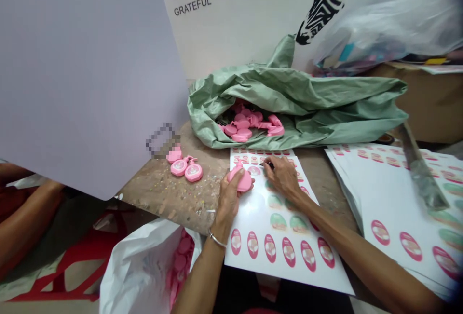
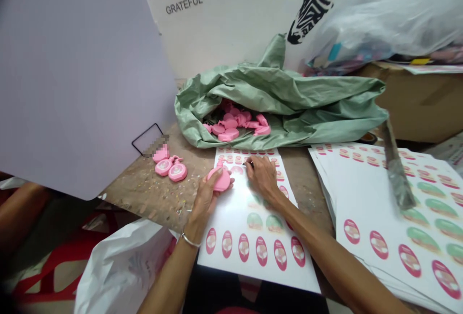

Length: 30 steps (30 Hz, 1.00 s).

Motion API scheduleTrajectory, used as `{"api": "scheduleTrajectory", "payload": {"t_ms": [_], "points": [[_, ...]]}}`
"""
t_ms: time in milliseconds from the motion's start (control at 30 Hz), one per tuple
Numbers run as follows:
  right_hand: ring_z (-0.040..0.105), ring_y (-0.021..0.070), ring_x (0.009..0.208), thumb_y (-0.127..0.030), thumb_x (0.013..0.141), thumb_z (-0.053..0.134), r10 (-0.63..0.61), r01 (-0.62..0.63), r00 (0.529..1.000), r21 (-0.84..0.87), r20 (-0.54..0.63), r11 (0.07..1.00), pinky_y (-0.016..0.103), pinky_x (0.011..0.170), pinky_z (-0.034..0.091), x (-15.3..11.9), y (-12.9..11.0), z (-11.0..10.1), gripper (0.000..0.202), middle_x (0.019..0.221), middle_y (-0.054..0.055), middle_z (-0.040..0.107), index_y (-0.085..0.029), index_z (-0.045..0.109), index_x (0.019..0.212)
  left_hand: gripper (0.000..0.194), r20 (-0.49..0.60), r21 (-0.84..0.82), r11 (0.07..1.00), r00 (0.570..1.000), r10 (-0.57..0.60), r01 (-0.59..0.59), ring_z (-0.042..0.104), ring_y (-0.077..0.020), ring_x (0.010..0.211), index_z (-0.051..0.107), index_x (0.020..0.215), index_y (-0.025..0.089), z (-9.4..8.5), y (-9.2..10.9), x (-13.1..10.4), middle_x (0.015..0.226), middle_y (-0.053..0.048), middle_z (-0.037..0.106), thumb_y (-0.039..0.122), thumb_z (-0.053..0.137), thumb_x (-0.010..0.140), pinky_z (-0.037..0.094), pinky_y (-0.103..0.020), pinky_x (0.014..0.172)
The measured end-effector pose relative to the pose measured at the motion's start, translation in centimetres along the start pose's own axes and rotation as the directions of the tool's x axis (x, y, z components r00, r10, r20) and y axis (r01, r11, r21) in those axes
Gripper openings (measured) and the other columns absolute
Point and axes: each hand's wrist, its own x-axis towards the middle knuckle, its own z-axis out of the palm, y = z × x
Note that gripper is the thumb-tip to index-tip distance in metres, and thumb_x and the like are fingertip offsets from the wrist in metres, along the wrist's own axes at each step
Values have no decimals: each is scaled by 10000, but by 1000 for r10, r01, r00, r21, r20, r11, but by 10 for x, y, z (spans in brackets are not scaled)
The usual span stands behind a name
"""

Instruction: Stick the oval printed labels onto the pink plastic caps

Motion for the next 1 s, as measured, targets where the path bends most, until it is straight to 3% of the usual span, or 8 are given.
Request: {"api": "scheduleTrajectory", "payload": {"t_ms": [300,500,633,733,833,1000], "points": [[499,233,866,-280,921,435,-113,110,994,-129,-12,985,358,788,285,-14,7,0,235,872,78,698,-177,638,862,484,7,124,992,1000,6,-6,669,-172,777,643,1014,140,4,-10,12,983,-93,642,474,769,687,585,-294,653],[515,216,805,-265,876,461,14,-13,999,-7,44,1000,333,765,328,-13,8,1,187,789,45,683,-203,614,788,485,-3,118,993,1000,-15,15,673,-180,817,649,1020,151,4,-11,13,951,-78,639,471,780,679,584,-271,676],[533,226,788,-353,829,521,79,-79,995,-5,52,997,321,707,342,-9,6,0,176,746,56,657,-208,613,790,507,37,140,990,999,-8,3,678,-187,828,648,1038,152,5,-10,12,966,-84,641,495,770,685,580,-261,670],[546,240,815,-408,755,586,218,-226,968,53,128,973,317,680,338,-2,1,-5,206,765,66,655,-210,622,799,511,69,170,985,998,0,-12,679,-193,833,651,1038,153,3,-10,12,965,-84,647,518,754,696,578,-258,664],[552,198,708,-427,692,627,328,-366,914,139,237,920,290,617,329,10,-1,-9,219,694,34,643,-211,623,727,505,77,213,977,997,4,-20,680,-204,830,658,1020,159,1,-11,14,944,-83,659,546,734,705,579,-265,656],[495,121,524,-483,613,697,312,-405,898,304,311,862,246,509,313,27,2,-6,311,541,-13,588,-191,592,588,485,74,253,966,996,39,-57,678,-217,829,670,1000,178,-2,-14,16,929,-84,674,567,718,714,583,-287,664]]}}
